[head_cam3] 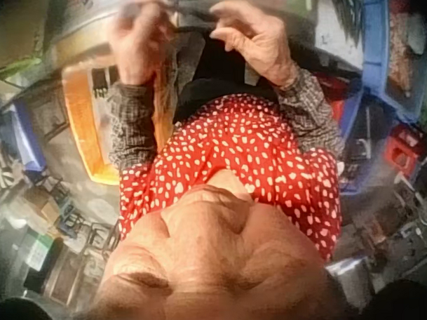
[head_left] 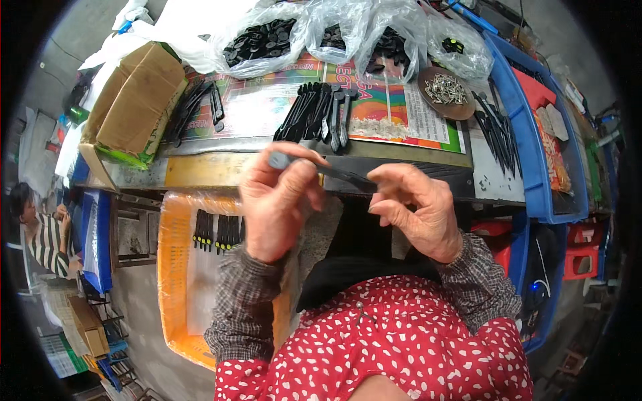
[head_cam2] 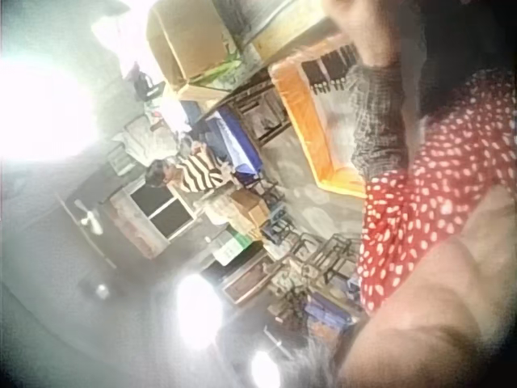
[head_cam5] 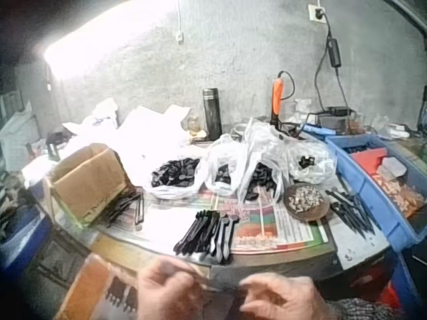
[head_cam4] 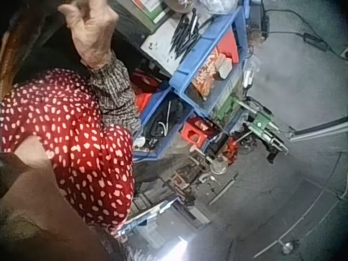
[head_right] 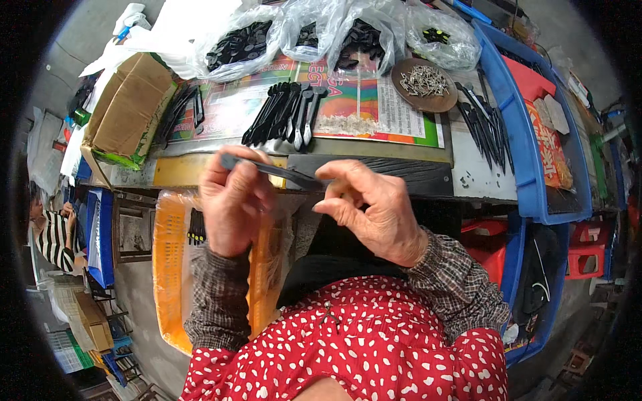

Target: The person assembles small black plastic components by hand at a workshop table, taking parts from yellow bins and arranging them.

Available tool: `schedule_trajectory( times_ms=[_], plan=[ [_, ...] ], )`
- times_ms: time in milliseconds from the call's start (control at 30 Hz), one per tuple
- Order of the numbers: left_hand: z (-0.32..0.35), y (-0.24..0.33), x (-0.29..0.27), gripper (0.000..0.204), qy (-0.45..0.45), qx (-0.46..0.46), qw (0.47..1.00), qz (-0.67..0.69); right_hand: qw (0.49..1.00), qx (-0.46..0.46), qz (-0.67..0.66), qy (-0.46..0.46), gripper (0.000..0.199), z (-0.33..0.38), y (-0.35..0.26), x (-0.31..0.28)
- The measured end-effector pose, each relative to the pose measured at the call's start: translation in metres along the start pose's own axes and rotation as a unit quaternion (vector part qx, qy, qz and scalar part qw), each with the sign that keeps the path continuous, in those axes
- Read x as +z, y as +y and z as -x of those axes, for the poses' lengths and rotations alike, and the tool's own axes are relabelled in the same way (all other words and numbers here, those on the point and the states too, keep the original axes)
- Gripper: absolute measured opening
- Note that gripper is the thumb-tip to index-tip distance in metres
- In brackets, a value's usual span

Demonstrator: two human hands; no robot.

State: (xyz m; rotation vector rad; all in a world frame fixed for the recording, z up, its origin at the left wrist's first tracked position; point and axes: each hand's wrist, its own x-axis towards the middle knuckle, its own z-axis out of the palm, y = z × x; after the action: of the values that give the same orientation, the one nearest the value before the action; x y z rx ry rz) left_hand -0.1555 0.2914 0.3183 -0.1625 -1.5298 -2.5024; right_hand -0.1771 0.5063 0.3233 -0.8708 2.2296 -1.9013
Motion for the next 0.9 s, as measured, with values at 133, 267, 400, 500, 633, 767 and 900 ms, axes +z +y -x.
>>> schedule_trajectory(
  times_ms=[133,267,400,500,633,767,900],
  plan=[
    [-0.044,0.034,-0.024,0.026,0.047,0.096,0.963,-0.245,0.999,0.018,0.005,0.033,0.026,-0.001,0.005,-0.013],
    [-0.088,0.041,-0.052,0.036,0.069,0.157,0.812,-0.558,0.998,0.044,0.031,0.025,0.024,0.0,0.012,-0.017],
    [-0.117,0.024,-0.063,0.042,0.016,0.172,0.706,-0.686,0.998,0.045,0.046,0.005,0.021,-0.003,0.013,-0.013],
    [-0.129,-0.001,-0.068,0.04,-0.021,0.153,0.683,-0.714,0.997,0.066,0.051,-0.001,0.018,-0.005,0.012,-0.013],
    [-0.125,-0.019,-0.061,0.036,-0.028,0.226,0.666,-0.711,0.996,0.079,0.049,0.002,0.017,-0.005,0.013,-0.013],
    [-0.121,-0.02,-0.065,0.03,-0.04,0.249,0.725,-0.641,0.996,0.072,0.057,-0.013,0.016,-0.008,0.013,-0.013],
    [-0.124,0.007,-0.093,0.013,0.08,0.23,0.639,-0.729,0.995,0.083,0.053,-0.027,0.015,-0.008,0.013,-0.018]
  ],
)
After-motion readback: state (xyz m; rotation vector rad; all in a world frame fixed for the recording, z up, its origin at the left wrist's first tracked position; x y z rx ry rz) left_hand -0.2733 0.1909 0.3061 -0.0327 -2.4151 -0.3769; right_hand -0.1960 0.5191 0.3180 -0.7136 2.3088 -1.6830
